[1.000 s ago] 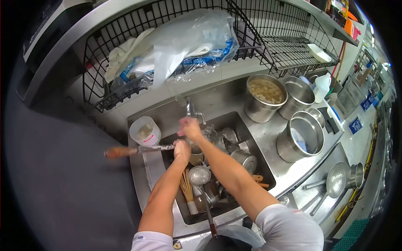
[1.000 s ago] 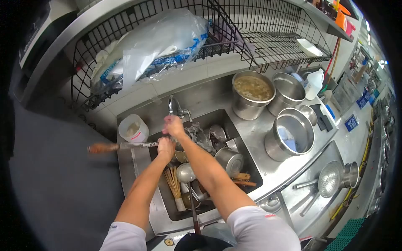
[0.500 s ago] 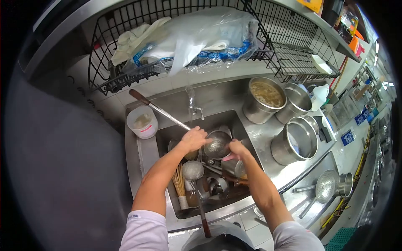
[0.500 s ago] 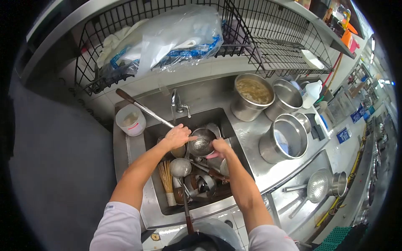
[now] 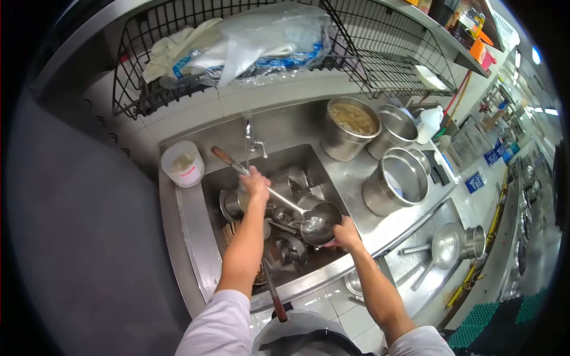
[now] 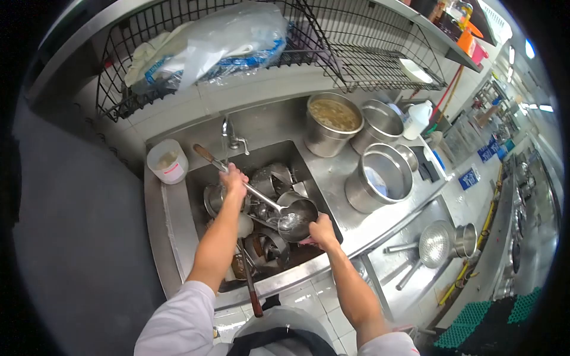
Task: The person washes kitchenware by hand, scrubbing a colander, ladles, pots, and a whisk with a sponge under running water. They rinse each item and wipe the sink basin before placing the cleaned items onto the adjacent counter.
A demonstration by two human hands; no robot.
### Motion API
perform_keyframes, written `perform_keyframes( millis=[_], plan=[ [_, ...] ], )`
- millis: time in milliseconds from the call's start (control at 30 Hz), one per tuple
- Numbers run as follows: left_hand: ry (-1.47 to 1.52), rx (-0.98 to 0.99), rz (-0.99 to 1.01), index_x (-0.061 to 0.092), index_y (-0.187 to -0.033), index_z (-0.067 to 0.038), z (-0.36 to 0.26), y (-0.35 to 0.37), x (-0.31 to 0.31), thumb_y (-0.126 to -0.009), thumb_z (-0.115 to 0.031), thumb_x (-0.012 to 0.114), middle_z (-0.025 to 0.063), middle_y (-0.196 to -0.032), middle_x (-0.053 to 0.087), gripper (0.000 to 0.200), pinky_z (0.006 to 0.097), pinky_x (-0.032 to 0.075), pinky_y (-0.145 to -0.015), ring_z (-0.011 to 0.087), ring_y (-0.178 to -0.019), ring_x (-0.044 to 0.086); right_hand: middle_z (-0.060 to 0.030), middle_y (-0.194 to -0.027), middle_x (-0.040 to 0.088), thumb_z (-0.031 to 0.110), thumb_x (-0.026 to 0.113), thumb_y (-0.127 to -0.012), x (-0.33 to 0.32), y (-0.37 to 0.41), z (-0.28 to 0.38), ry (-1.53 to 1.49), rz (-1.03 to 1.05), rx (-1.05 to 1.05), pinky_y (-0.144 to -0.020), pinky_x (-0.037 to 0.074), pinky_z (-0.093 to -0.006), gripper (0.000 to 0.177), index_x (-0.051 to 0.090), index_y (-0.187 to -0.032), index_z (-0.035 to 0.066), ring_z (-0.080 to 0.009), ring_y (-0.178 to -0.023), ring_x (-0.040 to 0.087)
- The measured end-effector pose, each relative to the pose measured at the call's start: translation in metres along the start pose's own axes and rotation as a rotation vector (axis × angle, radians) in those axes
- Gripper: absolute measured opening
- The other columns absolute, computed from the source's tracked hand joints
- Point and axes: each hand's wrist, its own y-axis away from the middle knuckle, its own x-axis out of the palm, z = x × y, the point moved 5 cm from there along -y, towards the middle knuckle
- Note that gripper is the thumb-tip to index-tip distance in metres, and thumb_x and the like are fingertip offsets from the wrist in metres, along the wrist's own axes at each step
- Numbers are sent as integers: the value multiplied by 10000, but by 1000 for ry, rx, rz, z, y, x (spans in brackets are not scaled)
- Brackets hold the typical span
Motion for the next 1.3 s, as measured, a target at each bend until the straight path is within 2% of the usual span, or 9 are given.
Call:
perform_keyframes(
  millis=[167,300,400,600,767,867,1000,1067,1300],
  plan=[
    [-60,-48,-86,445,-1199,-68,8,-16,-10,-971,-192,584,103,-824,550,295,455,500,-448,224,-543,551,-310,-1060,634,-79,507,-774,-58,85,56,929,-325,-337,-780,610,-458,551,438,-1321,-108,-465,-857,676],
    [70,-241,-50,551,-1241,6,86,-115,-51,-931,-130,532,97,-843,559,339,773,427,-792,270,-701,571,-215,-1311,554,-51,605,-745,-72,157,103,927,-384,-711,-945,533,-435,740,404,-1446,75,-422,-1143,582],
    [-21,-341,53,357,-756,-144,109,-78,-47,-973,-165,459,-7,-688,373,240,460,459,-576,162,-573,409,-142,-1347,545,-25,644,-741,-98,176,104,1142,-524,-1077,-881,573,-408,746,462,-1437,172,-363,-1129,606],
    [-497,-336,230,634,-892,-90,138,50,-30,-974,-365,561,-4,-664,523,296,250,432,-475,118,-560,535,-140,-1154,668,-38,690,-706,-185,196,108,892,-739,-1460,-887,566,-403,533,668,-1214,121,-340,-1059,647],
    [-1216,259,1301,708,-1001,13,112,246,53,-914,-333,688,63,-784,690,357,289,475,-575,122,-593,591,-147,-1012,722,-45,560,-797,-365,199,49,455,-1388,-857,-838,536,-391,323,723,-1053,64,-299,-918,689],
    [-1280,346,1622,641,-1102,-32,159,336,65,-884,-275,694,173,-930,711,330,386,523,-740,350,-846,689,-160,-1062,710,128,636,-859,-451,185,-3,315,-1380,-375,-881,520,-404,247,715,-1087,75,-306,-969,676],
    [-1313,124,1601,669,-1132,-37,259,415,65,-898,-320,670,168,-1022,719,367,383,523,-824,327,-949,690,-238,-1311,595,244,706,-820,-521,173,-98,267,-1463,-126,-1053,417,-384,638,514,-1350,-56,-362,-1218,568],
    [-1567,65,1594,659,-1167,-41,312,444,66,-930,-378,587,196,-1130,683,419,445,498,-923,344,-1078,645,-170,-1211,621,246,679,-844,-553,144,-182,76,-1220,-259,-915,505,-396,639,474,-1418,58,-266,-1166,592],
    [-970,262,1036,650,-1064,-43,381,472,90,-895,-182,582,167,-1070,624,229,456,484,-890,380,-1029,596,-45,-1088,588,123,597,-913,-413,136,-84,120,-765,-358,-698,515,-299,435,527,-1339,63,-144,-921,589]
  ],
)
